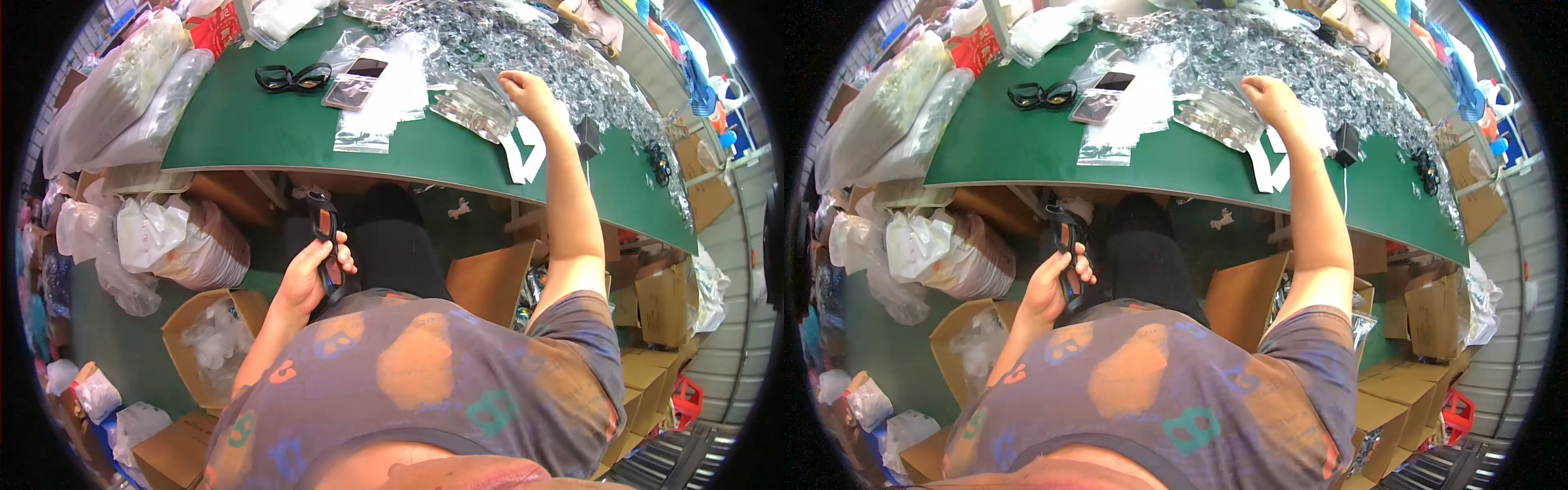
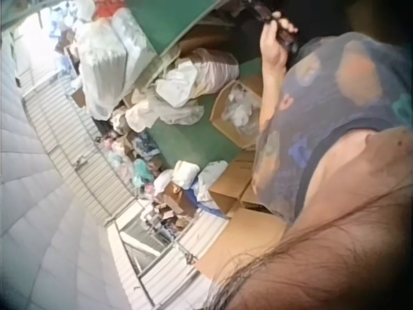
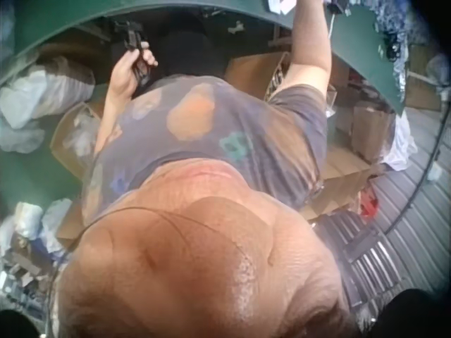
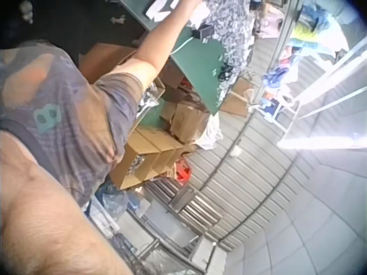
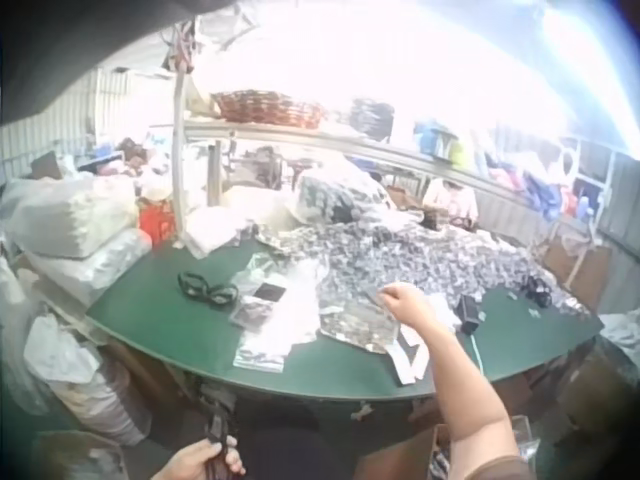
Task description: Packing individual swim goggles into plastic protective bags at a factory workstation.
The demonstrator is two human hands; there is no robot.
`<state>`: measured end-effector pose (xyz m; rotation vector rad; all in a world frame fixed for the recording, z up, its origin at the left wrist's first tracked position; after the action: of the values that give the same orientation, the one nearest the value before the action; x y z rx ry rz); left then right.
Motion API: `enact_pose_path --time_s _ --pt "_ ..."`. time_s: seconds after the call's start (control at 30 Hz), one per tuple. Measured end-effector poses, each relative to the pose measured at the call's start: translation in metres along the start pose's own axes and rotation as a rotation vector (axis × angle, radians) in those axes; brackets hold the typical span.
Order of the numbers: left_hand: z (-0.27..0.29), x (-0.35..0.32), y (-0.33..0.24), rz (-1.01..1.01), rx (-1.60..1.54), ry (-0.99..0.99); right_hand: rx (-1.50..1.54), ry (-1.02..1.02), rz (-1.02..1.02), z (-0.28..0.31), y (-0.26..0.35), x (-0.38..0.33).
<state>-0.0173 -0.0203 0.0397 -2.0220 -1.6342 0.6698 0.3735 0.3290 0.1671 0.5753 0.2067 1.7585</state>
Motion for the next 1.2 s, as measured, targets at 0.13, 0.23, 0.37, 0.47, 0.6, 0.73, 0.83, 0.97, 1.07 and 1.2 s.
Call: enact_pose_path --time_s 0.13,0.23,0.37,0.47,0.6,0.73,0.83,0.97,1.07,1.2 --pt "0.011 -0.002 0.0 -0.037 0.138 -0.066 -0.194 -0.023 -0.023 0.001 -0.01 0.036" --pt "0.02 -0.002 -0.001 -0.036 0.181 -0.089 -0.239 0.0 -0.135 -0.002 -0.018 0.056" --pt "0.027 -0.005 -0.001 -0.016 0.205 -0.154 -0.299 0.394 -0.081 -0.013 0.036 0.038" --pt "0.024 -0.003 0.0 -0.023 0.178 -0.164 -0.572 0.365 0.064 -0.009 0.07 -0.003" --pt "0.025 0.002 0.005 -0.006 0.18 -0.133 -0.712 0.311 0.294 -0.029 0.045 -0.021" --pt "0.018 0.006 0.005 0.027 0.195 -0.099 -0.717 0.241 0.4 -0.031 0.035 -0.024" --pt "0.011 0.012 0.006 0.032 0.19 -0.068 -0.702 0.208 0.353 -0.031 0.034 -0.031" --pt "0.0 0.02 0.009 0.053 0.221 -0.053 -0.645 0.078 0.279 -0.017 0.031 -0.036" --pt "-0.001 0.018 0.011 0.009 0.204 -0.048 -0.308 0.037 0.21 0.003 0.073 -0.057" --pt "-0.003 0.023 0.021 -0.058 0.102 -0.119 0.422 0.274 -0.054 -0.019 0.136 -0.123"
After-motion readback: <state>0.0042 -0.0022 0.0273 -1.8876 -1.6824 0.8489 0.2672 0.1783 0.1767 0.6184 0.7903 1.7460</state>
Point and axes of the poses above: each hand's wrist, its own x-axis towards the middle knuckle, its own z-axis out of the back of the hand, y = z × x, the point moved 1 cm from there along x, towards the middle knuckle, and after that the axes turned 8 degrees about -z, right-handed, at the moved point
